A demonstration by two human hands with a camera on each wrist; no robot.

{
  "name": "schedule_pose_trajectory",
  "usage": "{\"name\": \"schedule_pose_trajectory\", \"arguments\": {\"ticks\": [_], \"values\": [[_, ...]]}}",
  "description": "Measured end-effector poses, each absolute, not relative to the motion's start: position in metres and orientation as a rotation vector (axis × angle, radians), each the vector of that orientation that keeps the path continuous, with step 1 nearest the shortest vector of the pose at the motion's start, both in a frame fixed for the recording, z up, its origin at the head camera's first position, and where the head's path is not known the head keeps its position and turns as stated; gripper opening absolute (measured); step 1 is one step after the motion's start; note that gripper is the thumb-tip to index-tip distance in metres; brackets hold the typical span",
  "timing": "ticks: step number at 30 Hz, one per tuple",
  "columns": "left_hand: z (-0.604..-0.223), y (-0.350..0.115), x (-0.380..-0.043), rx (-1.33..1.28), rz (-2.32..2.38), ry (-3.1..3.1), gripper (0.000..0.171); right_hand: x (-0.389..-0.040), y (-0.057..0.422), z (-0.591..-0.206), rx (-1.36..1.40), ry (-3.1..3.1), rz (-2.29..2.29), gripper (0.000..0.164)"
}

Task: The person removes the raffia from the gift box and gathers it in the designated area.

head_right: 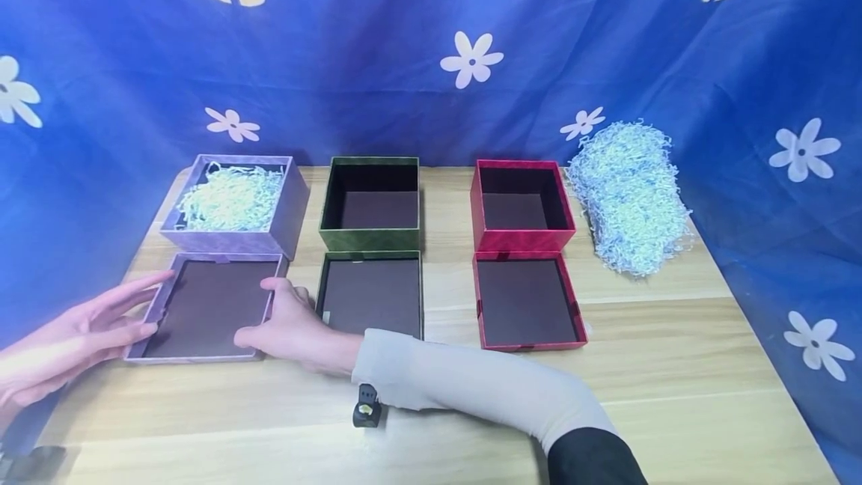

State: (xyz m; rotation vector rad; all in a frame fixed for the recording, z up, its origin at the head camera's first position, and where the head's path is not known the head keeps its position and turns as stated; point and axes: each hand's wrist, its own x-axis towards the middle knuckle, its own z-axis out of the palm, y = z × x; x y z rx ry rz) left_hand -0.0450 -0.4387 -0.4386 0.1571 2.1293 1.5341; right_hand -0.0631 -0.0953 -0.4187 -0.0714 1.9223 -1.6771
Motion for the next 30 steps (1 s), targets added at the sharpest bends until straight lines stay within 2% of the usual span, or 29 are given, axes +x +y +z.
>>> {"name": "schedule_pose_trajectory", "arguments": {"ticks": [10,19,23,30], "values": [[-0.43,-0.434,-0.062,0.121,1.494,2.36,0.08,-0.081,-0.079,-0.398,-0.309,2.042,-1.667,0.079],[-0.406,-0.417,-0.091,-0.009,1.451,2.46,0.098,-0.127,-0.061,-0.362,-0.408,1.883,-1.82,0.081],[-0.398,-0.411,-0.102,-0.023,1.372,2.502,0.101,-0.15,-0.065,-0.35,-0.449,2.05,-1.731,0.081],[-0.391,-0.396,-0.123,-0.023,1.379,2.467,0.11,-0.193,-0.088,-0.339,-0.698,2.339,-1.414,0.087]]}}
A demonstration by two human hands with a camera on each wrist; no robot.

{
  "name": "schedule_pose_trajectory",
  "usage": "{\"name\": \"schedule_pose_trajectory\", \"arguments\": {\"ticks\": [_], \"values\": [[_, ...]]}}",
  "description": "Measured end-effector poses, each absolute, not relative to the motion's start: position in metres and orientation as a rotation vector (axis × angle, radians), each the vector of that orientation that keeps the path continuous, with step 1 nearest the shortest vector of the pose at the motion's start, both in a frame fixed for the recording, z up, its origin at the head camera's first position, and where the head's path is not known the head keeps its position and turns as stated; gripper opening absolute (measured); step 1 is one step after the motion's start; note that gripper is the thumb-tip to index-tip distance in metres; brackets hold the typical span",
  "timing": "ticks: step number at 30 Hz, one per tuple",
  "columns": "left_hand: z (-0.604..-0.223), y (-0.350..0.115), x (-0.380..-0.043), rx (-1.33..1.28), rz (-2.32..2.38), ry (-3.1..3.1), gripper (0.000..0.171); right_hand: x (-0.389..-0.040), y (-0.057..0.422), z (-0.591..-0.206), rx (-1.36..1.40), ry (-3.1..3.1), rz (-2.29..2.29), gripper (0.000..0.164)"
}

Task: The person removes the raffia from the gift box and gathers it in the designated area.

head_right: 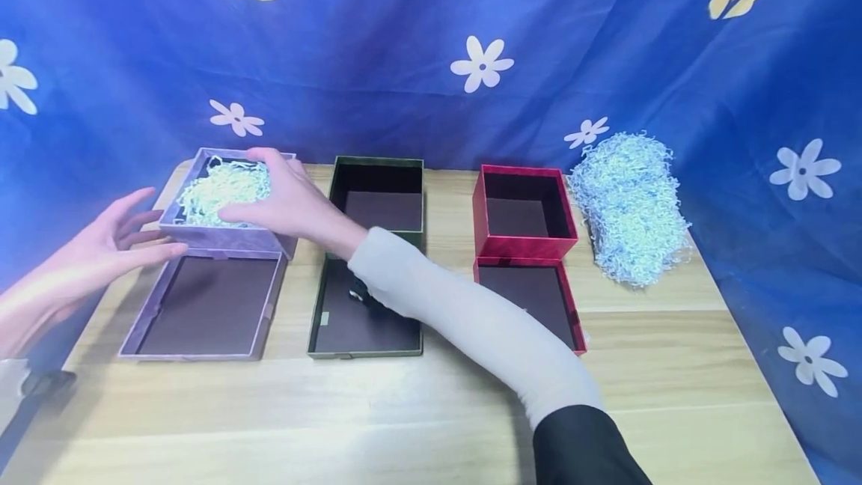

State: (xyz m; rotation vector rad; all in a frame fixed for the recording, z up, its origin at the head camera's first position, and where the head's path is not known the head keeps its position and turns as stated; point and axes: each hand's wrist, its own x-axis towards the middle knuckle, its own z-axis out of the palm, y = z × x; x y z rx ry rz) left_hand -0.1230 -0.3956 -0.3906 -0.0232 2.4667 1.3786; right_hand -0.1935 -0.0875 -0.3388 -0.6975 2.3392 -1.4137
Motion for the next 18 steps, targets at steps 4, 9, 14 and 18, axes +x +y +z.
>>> {"name": "schedule_pose_trajectory", "arguments": {"ticks": [4,9,14,18], "values": [[-0.391,-0.388,-0.132,-0.016,1.422,2.462,0.111,-0.214,-0.108,-0.334,-0.784,2.466,-1.153,0.088],[-0.397,-0.384,-0.141,-0.002,1.468,2.488,0.109,-0.23,-0.132,-0.333,-0.76,2.488,-1.051,0.082],[-0.402,-0.385,-0.152,0.035,1.507,2.458,0.11,-0.238,-0.154,-0.339,-0.779,2.505,-0.856,0.085],[-0.41,-0.386,-0.157,0.095,1.641,2.393,0.105,-0.243,-0.172,-0.342,-0.761,2.513,-0.657,0.088]]}}
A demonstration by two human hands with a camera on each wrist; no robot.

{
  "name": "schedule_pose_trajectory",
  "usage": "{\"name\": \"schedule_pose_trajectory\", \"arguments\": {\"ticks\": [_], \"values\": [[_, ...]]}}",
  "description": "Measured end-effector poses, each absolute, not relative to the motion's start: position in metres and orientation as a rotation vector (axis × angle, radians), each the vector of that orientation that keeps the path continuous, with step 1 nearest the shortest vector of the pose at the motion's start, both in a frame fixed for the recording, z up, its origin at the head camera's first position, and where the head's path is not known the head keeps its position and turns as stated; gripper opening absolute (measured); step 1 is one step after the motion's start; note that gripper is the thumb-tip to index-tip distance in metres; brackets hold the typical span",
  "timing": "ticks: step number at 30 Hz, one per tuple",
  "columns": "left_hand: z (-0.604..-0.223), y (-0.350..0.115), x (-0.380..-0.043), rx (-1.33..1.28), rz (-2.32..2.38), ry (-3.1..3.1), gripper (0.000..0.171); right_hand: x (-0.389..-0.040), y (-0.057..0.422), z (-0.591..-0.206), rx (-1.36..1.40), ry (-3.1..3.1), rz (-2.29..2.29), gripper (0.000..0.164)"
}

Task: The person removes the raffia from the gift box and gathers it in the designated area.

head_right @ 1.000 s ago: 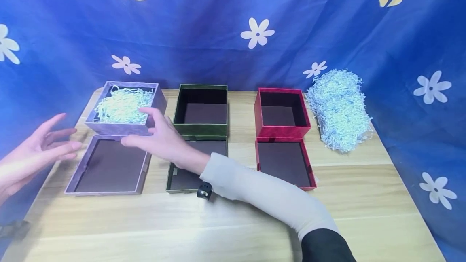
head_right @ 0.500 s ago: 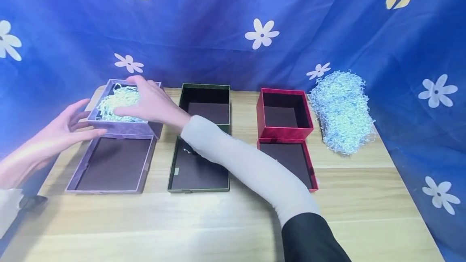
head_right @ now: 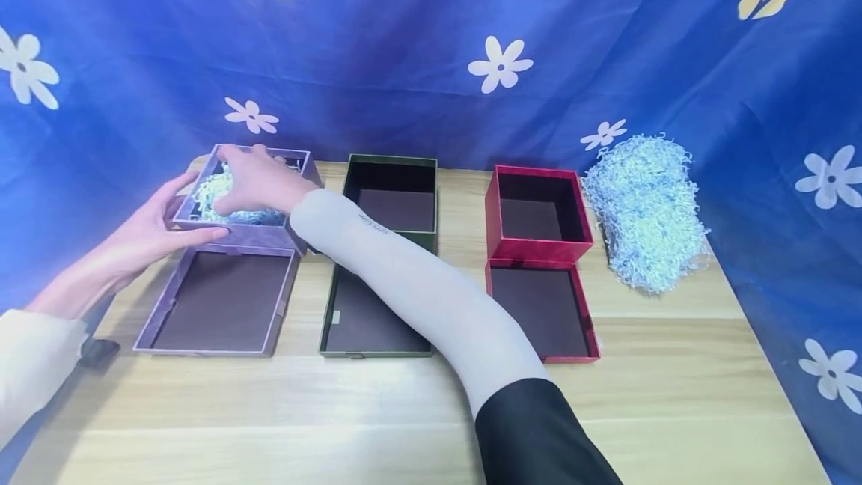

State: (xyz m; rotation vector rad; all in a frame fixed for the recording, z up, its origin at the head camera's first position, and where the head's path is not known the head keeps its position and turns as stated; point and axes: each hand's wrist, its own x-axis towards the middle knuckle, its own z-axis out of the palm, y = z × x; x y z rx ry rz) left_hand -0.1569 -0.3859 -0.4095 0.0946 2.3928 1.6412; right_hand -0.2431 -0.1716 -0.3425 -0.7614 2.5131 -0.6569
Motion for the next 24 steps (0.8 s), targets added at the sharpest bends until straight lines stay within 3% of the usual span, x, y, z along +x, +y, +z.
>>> {"name": "schedule_pose_trajectory", "arguments": {"ticks": [10,16,24], "values": [[-0.425,-0.378,-0.165,0.211,1.731,2.353,0.103,-0.246,-0.199,-0.353,-0.567,2.472,-0.178,0.102],[-0.425,-0.376,-0.167,0.138,1.794,2.29,0.11,-0.254,-0.206,-0.366,-0.605,2.453,-0.184,0.107],[-0.43,-0.371,-0.168,0.212,1.812,2.302,0.112,-0.266,-0.206,-0.379,-0.677,2.371,-0.33,0.093]]}}
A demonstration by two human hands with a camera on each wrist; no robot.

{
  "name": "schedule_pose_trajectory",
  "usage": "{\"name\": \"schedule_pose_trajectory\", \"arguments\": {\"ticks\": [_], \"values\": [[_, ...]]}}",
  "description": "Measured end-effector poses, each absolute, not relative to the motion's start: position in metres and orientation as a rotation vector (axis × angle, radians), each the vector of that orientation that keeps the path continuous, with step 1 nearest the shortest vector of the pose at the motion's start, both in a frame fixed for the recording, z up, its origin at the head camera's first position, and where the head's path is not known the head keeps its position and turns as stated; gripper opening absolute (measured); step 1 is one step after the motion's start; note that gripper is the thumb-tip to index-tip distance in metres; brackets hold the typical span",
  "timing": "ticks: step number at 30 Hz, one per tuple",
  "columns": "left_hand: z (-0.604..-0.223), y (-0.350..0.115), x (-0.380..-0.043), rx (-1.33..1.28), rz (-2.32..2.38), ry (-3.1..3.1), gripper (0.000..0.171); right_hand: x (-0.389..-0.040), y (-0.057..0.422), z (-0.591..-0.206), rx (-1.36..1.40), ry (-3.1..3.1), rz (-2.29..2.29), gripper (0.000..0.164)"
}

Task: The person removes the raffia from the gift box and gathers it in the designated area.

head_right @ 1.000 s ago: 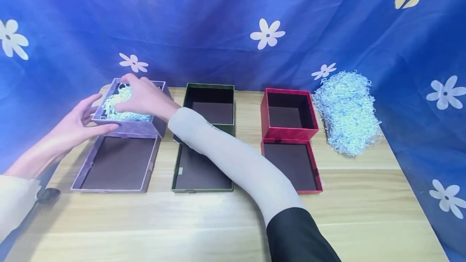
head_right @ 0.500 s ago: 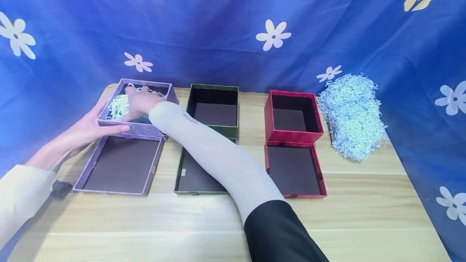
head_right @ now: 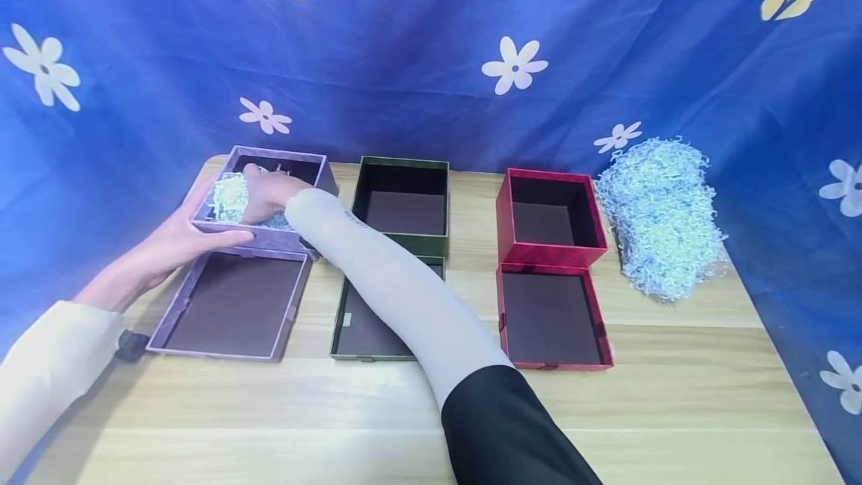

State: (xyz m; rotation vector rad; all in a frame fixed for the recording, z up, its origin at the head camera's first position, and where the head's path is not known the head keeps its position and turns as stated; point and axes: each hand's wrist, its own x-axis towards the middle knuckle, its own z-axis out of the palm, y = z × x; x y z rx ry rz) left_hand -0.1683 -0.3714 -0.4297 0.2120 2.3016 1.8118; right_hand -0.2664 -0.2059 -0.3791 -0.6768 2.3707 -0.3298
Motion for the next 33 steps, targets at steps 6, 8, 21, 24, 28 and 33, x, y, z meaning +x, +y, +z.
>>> {"name": "schedule_pose_trajectory", "arguments": {"ticks": [6,8,21,24,28,33], "values": [[-0.432,-0.369,-0.165,0.1,1.699,2.401,0.102,-0.264,-0.195,-0.381,-0.68,2.378,-0.519,0.097],[-0.432,-0.368,-0.164,0.092,1.664,2.431,0.1,-0.263,-0.192,-0.381,-0.708,2.381,-0.565,0.094],[-0.421,-0.374,-0.155,-0.022,1.449,2.506,0.116,-0.254,-0.188,-0.357,-0.77,2.383,-0.637,0.108],[-0.421,-0.373,-0.154,0.053,1.481,2.511,0.11,-0.255,-0.184,-0.35,-0.747,2.36,-0.713,0.105],[-0.422,-0.369,-0.152,0.176,1.545,2.522,0.092,-0.259,-0.177,-0.341,-0.735,2.353,-0.787,0.103],[-0.421,-0.37,-0.146,0.102,1.474,2.529,0.066,-0.266,-0.171,-0.333,-0.717,2.323,-0.881,0.107]]}}
